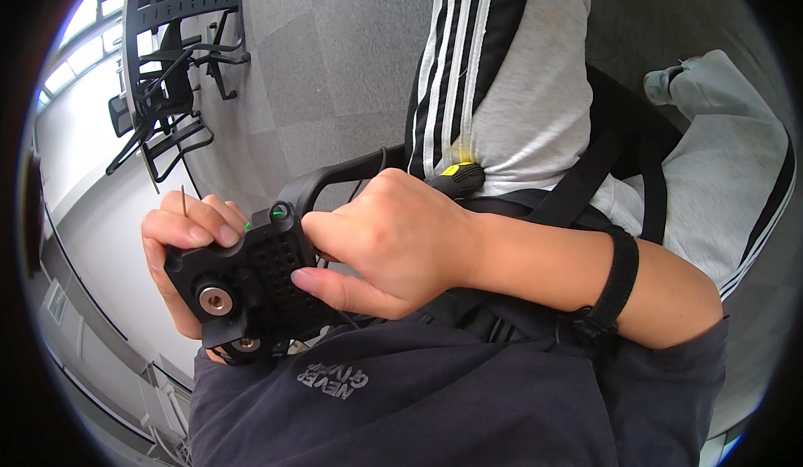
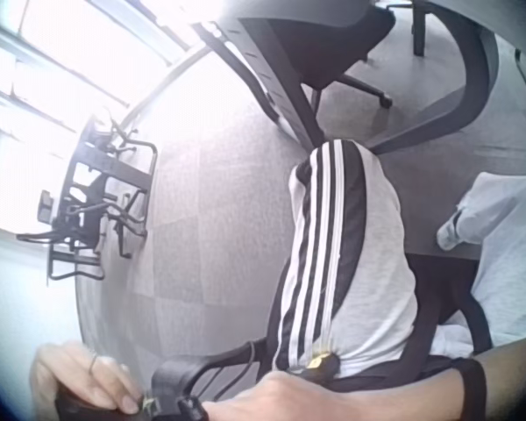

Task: The person uses a small yellow-handled screwdriver to insert and tighten screws into a black plastic electronic or mechanical housing, while holding the device on their lap and on a table.

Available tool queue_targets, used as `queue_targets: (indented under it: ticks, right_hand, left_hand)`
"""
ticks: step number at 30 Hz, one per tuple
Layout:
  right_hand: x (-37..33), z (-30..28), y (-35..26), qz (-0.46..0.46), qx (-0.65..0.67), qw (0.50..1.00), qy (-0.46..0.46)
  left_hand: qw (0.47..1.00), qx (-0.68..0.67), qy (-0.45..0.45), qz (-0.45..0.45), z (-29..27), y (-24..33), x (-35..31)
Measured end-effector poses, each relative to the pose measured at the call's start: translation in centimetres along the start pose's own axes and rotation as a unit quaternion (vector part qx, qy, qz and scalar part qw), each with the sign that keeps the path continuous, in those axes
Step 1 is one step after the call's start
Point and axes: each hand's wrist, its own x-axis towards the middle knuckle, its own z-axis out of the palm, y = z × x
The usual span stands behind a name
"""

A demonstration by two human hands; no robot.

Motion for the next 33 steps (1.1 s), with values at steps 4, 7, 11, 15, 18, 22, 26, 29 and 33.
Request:
queue_targets:
  ticks: [4,7,11,15,18,22,26,29,33]
  right_hand:
    - [-0.1,0.2,-0.1,-0.007,0.018,1.0,-0.018]
    - [-0.2,0.0,-0.3,-0.008,0.019,0.999,-0.032]
    - [-0.4,0.3,0.1,-0.006,0.058,0.998,-0.02]
    - [-0.4,-0.4,0.0,-0.007,0.052,0.997,-0.055]
    - [-0.2,-0.5,-0.4,0.014,0.062,0.997,-0.044]
    - [0.0,-0.9,-0.3,0.044,0.064,0.996,-0.037]
    - [0.3,-0.9,-0.4,0.05,0.054,0.996,-0.047]
    - [0.4,-1.0,-0.3,0.056,0.053,0.996,-0.045]
    - [0.6,-1.3,-0.3,0.057,0.039,0.996,-0.059]
  left_hand:
    - [1.0,0.001,0.001,-0.011,-0.1,0.1,-0.5]
    - [1.0,0.013,-0.013,-0.018,-0.4,0.4,-0.6]
    - [0.999,0.014,0.0,-0.043,0.0,0.4,-0.5]
    - [0.997,-0.071,-0.009,0.011,0.3,-0.4,-1.0]
    - [0.997,-0.056,0.012,0.043,0.9,-0.2,-1.1]
    - [0.997,-0.046,0.019,0.052,0.7,-0.5,-0.6]
    - [0.996,-0.045,0.025,0.07,0.9,-0.7,-0.8]
    - [0.994,-0.049,0.029,0.096,0.8,-1.1,-0.8]
    - [0.99,-0.043,0.008,0.136,0.3,-1.5,-0.9]
